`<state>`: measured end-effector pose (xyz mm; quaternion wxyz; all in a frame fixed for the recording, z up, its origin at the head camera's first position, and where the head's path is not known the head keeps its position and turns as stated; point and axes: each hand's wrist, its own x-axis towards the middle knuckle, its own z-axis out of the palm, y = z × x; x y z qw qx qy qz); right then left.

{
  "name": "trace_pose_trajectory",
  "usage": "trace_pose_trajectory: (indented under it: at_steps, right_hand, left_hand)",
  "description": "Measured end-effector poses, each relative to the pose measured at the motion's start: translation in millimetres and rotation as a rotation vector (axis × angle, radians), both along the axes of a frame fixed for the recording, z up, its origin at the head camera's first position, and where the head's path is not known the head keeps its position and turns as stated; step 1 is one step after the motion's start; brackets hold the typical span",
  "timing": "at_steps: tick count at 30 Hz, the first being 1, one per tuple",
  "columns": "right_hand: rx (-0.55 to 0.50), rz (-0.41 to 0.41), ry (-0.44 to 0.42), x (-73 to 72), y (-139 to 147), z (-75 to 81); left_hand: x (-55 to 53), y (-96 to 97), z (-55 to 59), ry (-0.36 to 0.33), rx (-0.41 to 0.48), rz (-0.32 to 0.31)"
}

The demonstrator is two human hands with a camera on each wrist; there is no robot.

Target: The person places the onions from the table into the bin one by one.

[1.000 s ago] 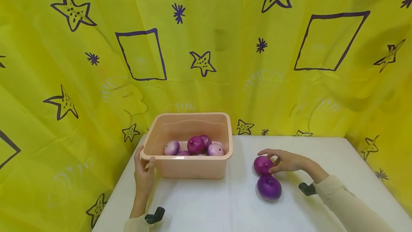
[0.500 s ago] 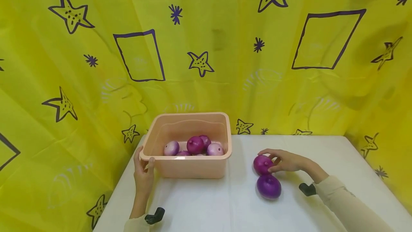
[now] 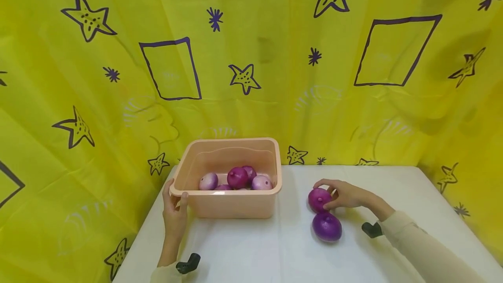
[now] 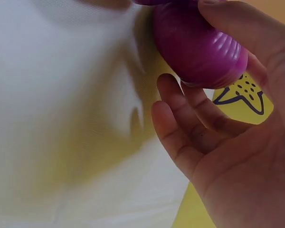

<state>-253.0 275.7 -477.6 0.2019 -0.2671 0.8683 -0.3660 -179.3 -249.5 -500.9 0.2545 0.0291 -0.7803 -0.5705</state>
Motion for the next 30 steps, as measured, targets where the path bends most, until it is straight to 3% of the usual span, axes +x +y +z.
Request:
trace_pose_trajectory:
  at_steps: [6,12,23,30]
  right_hand:
    - [0.001,-0.006,0.011,-6.7,0.3,10.2]
    - [-0.031,-0.011,0.086,-14.1,-1.8,37.5]
    - [-0.114,-0.137,0.291,-26.0,-8.3,88.2]
    - [-0.151,-0.211,0.347,-34.5,-10.9,105.9]
  left_hand:
    - [-0.2,-0.4,-0.9,-0.010,0.005,-0.005]
    - [-0.7,-1.3,-0.8,-0.013,0.004,0.000]
    - [-0.9,-1.8,0.7,0.045,0.008,-0.009]
    - [-0.6,-2.0,0.2,0.034,0.006,-0.003]
